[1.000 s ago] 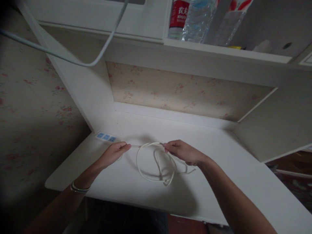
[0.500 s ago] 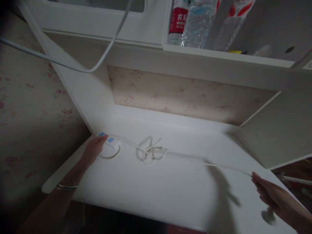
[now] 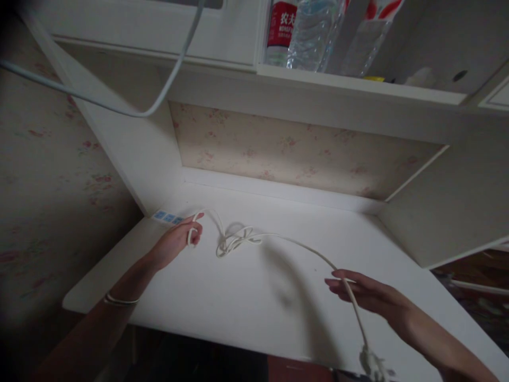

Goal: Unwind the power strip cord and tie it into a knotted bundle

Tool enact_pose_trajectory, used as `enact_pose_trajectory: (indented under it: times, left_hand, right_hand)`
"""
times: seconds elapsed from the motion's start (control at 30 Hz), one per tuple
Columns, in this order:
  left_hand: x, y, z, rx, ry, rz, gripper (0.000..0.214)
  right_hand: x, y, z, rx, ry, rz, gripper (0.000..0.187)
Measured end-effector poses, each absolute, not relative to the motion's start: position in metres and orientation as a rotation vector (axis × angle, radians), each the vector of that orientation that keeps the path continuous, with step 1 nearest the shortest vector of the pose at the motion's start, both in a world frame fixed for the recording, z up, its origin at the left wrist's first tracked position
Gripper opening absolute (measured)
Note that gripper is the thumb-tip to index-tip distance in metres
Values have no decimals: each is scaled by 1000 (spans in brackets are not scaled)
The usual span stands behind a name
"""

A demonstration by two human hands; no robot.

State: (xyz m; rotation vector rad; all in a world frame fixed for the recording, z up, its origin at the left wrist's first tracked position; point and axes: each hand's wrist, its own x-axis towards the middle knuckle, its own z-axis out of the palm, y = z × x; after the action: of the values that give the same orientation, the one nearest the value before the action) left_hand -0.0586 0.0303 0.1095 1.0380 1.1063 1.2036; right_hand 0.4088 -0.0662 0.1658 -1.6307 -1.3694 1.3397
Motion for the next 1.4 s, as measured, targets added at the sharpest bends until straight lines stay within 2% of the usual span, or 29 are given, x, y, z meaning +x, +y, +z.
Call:
enact_pose_trajectory:
  times: [0.03,0.13,0.2,0.33,0.6,0.8,0.87,0.97,1.13,1.27,1.4]
  left_hand:
    - [-53,28,113,1069,1073,1146,48]
    - [-40,23,114,1228,1082,1008,52]
    - [-32,24,111,1322,1129,976,54]
    - [-15,23,108,1411,1169,994,51]
    - [-1,-2,125,1581,726,769,19]
    - [-15,-8,122,1473,708,820,18]
    - [-17,-9,120,1430,742,842,27]
    - [-14,-12,118,1460,814,874,47]
    - [-8,-16,116,1758,1047,1000,31]
    - [-10,-17,113,1852,1210,1024,35]
    - [-10,-14,108,1832,1239,1075,39]
  right_hand:
    - [393,-64,173,-1660,-1527,1279,54]
    - [348,-57,185,-1728,-1944,870,34]
    - [321,-52,186,-1648,-2077,716,28]
    - [270,-46,183,-1515,-2039,881,45]
    - [168,-24,161,-1055,-1645,1379,43]
    - [139,-3,139,-934,-1500,1486,43]
    - [140,2,134,-960,-1484,1515,42]
    - [145,8,129,-1019,-1553,1448,43]
    - [152,15,117,-1008,-1651,1232,32]
    - [159,18,109,-960,-1596,1106,22]
    - [164,16,106,-964,-1863,862,13]
